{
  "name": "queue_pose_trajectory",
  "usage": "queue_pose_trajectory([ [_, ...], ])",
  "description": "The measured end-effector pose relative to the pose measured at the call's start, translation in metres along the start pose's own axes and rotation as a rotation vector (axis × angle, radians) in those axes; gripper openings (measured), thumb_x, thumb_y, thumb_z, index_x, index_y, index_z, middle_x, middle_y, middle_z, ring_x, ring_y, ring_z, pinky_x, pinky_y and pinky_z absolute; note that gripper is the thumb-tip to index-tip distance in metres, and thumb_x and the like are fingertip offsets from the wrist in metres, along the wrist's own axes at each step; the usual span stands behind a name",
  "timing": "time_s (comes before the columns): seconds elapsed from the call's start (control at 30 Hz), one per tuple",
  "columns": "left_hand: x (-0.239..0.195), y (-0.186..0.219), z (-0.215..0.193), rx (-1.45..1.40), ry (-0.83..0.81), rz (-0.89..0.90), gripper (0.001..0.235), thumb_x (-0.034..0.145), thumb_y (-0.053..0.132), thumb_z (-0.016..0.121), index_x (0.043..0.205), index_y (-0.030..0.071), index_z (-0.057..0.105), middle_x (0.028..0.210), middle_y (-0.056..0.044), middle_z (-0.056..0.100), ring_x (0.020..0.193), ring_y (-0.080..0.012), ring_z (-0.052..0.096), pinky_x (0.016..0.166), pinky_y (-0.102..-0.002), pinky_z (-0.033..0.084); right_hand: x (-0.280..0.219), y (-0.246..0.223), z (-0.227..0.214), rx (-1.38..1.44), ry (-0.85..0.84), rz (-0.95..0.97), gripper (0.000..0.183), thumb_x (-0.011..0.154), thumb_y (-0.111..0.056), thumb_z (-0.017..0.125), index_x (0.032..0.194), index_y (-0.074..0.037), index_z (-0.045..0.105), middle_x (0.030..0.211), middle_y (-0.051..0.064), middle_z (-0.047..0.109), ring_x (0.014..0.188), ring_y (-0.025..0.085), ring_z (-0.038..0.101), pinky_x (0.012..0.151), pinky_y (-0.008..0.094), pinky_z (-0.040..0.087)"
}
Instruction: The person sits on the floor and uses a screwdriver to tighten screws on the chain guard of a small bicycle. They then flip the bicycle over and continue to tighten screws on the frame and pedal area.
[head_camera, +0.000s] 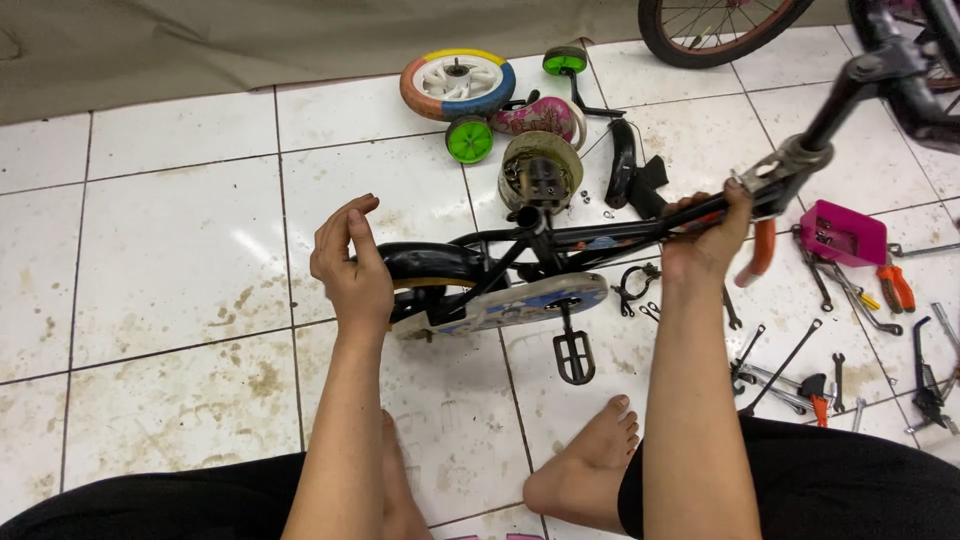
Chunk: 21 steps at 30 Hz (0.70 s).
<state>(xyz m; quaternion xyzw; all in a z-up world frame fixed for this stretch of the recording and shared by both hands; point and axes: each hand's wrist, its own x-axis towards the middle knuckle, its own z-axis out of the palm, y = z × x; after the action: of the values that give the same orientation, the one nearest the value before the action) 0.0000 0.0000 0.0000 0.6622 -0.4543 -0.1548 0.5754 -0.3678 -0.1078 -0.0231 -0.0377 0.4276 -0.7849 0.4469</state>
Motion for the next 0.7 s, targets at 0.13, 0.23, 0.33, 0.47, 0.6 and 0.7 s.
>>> queue_pose_trajectory([
  [0.13,0.008,0.020,-0.015,-0.061,0.049,0.062,0.040,0.115,0.036,0.033,0.115,0.020,0.070,0.118,-0.001,0.070,0.122,-0.0219,0.059,0.110,-0.047,0.032,-0.015,0.049,0.012,0.012,-0.059,0.077,0.032,0.071,-0.029,0.085,0.084,-0.012,0.061,0.071,0.006,0.062,0.067,0.022,0.065,0.067,0.037,0.055],
  [0.23,0.011,0.027,-0.024,-0.110,0.078,0.076,0.040,0.115,0.036,0.032,0.116,0.019,0.069,0.119,-0.002,0.070,0.124,-0.0209,0.059,0.112,-0.042,0.035,-0.022,0.077,0.019,0.041,-0.106,0.121,0.029,0.071,-0.028,0.085,0.085,-0.014,0.064,0.072,0.006,0.063,0.067,0.023,0.066,0.068,0.039,0.057],
  [0.33,0.014,0.025,-0.027,-0.155,0.098,0.073,0.044,0.115,0.039,0.030,0.117,0.018,0.069,0.119,-0.003,0.071,0.125,-0.0217,0.059,0.112,-0.044,0.037,-0.031,0.088,0.023,0.047,-0.141,0.139,0.024,0.075,-0.024,0.084,0.085,-0.013,0.065,0.073,0.008,0.064,0.068,0.025,0.067,0.070,0.040,0.058],
  [0.47,0.013,0.027,-0.030,-0.165,0.118,0.065,0.046,0.115,0.041,0.029,0.116,0.018,0.069,0.116,-0.003,0.071,0.117,-0.0181,0.061,0.106,-0.041,0.042,-0.031,0.078,0.019,0.031,-0.137,0.155,0.027,0.075,-0.025,0.085,0.088,-0.014,0.063,0.074,0.008,0.064,0.069,0.025,0.067,0.070,0.040,0.057],
  [0.6,0.013,0.035,-0.029,-0.157,0.121,0.052,0.048,0.115,0.043,0.028,0.111,0.019,0.069,0.108,-0.001,0.073,0.107,-0.0161,0.064,0.095,-0.034,0.049,-0.009,0.053,0.008,0.032,-0.079,0.149,0.038,0.072,-0.026,0.088,0.089,-0.011,0.057,0.073,0.006,0.063,0.068,0.022,0.066,0.067,0.037,0.057],
  [0.7,0.012,0.043,-0.025,-0.187,0.119,0.046,0.048,0.114,0.042,0.028,0.109,0.018,0.069,0.106,0.000,0.073,0.103,-0.0148,0.064,0.093,-0.033,0.049,0.026,0.023,-0.010,-0.002,-0.070,0.093,0.041,0.071,-0.028,0.089,0.090,-0.011,0.057,0.073,0.006,0.063,0.067,0.023,0.066,0.067,0.037,0.057],
])
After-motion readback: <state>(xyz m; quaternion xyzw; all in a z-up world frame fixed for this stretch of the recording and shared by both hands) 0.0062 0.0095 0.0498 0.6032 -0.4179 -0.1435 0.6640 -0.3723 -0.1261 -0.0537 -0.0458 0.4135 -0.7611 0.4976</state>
